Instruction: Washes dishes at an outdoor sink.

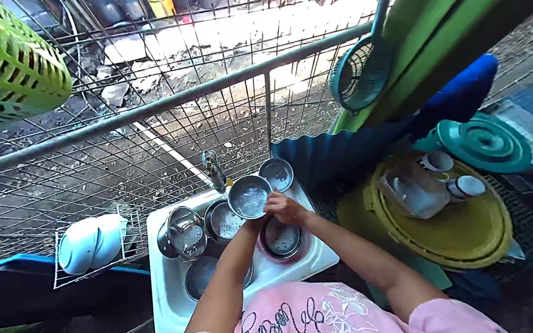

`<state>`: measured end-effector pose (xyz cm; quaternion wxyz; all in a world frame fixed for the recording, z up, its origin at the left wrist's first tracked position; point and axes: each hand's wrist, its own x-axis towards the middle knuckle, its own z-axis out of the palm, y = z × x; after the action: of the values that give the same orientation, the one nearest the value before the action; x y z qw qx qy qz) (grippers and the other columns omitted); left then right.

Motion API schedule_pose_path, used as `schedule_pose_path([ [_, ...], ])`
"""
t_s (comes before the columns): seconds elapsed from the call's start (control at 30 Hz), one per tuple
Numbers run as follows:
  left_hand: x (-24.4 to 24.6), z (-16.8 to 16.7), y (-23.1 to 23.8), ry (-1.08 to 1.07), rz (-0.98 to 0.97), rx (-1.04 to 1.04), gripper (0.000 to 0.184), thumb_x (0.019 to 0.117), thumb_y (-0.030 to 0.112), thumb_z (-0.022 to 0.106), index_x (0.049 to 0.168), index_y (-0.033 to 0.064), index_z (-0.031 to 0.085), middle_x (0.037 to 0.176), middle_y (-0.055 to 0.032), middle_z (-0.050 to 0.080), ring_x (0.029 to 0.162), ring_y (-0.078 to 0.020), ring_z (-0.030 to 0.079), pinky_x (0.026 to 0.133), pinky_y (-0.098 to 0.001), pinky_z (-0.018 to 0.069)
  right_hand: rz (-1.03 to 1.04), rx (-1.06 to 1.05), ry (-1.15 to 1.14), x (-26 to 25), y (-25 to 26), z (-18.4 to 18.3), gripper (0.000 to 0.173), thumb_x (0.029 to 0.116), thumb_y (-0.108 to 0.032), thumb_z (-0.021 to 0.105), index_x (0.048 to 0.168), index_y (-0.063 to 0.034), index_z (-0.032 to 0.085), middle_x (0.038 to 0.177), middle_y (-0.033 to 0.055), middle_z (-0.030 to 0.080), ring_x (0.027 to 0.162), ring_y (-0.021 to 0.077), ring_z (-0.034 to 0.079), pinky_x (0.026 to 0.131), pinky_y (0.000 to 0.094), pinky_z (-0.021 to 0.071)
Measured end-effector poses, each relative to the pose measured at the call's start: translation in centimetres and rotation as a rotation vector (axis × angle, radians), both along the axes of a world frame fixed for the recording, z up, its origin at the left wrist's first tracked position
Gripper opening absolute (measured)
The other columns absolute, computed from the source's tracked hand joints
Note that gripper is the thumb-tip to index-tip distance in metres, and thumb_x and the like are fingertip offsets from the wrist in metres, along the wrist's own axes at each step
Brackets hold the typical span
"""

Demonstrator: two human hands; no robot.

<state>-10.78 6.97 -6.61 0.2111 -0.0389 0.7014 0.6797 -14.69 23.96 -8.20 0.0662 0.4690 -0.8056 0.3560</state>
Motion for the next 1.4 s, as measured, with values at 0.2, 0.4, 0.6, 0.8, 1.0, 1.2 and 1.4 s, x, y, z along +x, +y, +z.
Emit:
schedule_pose_path([
  [0.2,-3.0,-7.7,1.5,0.743,-0.095,-0.592,0.024,0.0952,0.005,0.061,0.110,-0.0115,0.071,0.108,-0.0284,0.072,0.110,-0.0430,0.069,0.118,-0.0593,0.0344,-0.123,0.204,0.001,3.5,12.1,5.2,0.019,0.0914,0.003,0.060,0.094,-0.0012,0.078,0.093,0.0158,0.075,0.102,0.0367,0.071,0.100,0.0522,0.0533],
  [0.4,-2.5,-2.4,-5.5,0.214,-0.025,-0.398,0.042,0.1022,0.007,0.054,0.141,-0.0084,0.053,0.133,-0.0276,0.062,0.125,-0.0331,0.061,0.111,-0.0461,0.0445,-0.088,0.738,-0.380,1.0,15.7,9.8,0.019,0.0922,0.007,0.061,0.106,0.0056,0.075,0.106,0.0276,0.071,0.114,0.0508,0.061,0.101,0.0668,0.0443],
  [0.6,-5.7,-2.6,-9.1,-0.083,0.334,-0.360,0.035,0.1055,0.021,0.055,0.119,-0.0107,0.062,0.113,-0.0242,0.065,0.102,-0.0275,0.063,0.094,-0.0459,0.0495,-0.009,1.064,-0.394,-7.0,6.5,9.3,0.023,0.0960,-0.014,0.067,0.109,0.0047,0.073,0.112,0.0279,0.069,0.118,0.0484,0.059,0.104,0.0677,0.0377],
  [0.8,-6.8,-0.3,-9.3,-0.109,0.287,-0.299,0.030,0.0978,0.014,0.067,0.121,-0.0045,0.061,0.104,-0.0171,0.066,0.089,-0.0211,0.064,0.084,-0.0407,0.0542,-0.008,1.248,-0.169,-9.5,-1.1,13.9,0.028,0.0870,-0.026,0.077,0.086,0.0012,0.072,0.096,0.0199,0.071,0.101,0.0405,0.065,0.095,0.0650,0.0430],
  [1.0,-5.7,0.0,-9.7,-0.104,0.374,-0.296,0.027,0.1031,0.013,0.058,0.121,-0.0070,0.060,0.110,-0.0212,0.064,0.097,-0.0256,0.062,0.090,-0.0445,0.0503,-0.236,0.901,-0.354,-11.5,2.9,12.8,0.018,0.0916,-0.012,0.070,0.102,0.0014,0.076,0.104,0.0257,0.072,0.109,0.0469,0.065,0.094,0.0697,0.0460],
  [1.2,-2.2,-1.0,-10.7,-0.154,0.614,0.034,0.028,0.1089,0.005,0.039,0.129,-0.0070,0.054,0.112,-0.0173,0.061,0.095,-0.0179,0.060,0.088,-0.0356,0.0508,-0.451,0.555,-0.319,-7.5,6.3,-0.8,0.028,0.0992,-0.009,0.053,0.114,0.0049,0.073,0.119,0.0294,0.069,0.126,0.0493,0.057,0.108,0.0646,0.0398],
  [1.4,-0.8,-1.8,-10.3,-0.308,1.031,0.492,0.031,0.1117,0.019,0.033,0.133,0.0027,0.047,0.114,-0.0151,0.059,0.100,-0.0233,0.061,0.087,-0.0424,0.0528,-0.618,0.595,-0.509,-3.9,2.2,-0.2,0.062,0.0937,-0.022,0.072,0.147,0.0036,0.052,0.159,0.0351,0.033,0.152,0.0543,0.017,0.116,0.0795,0.0090],
])
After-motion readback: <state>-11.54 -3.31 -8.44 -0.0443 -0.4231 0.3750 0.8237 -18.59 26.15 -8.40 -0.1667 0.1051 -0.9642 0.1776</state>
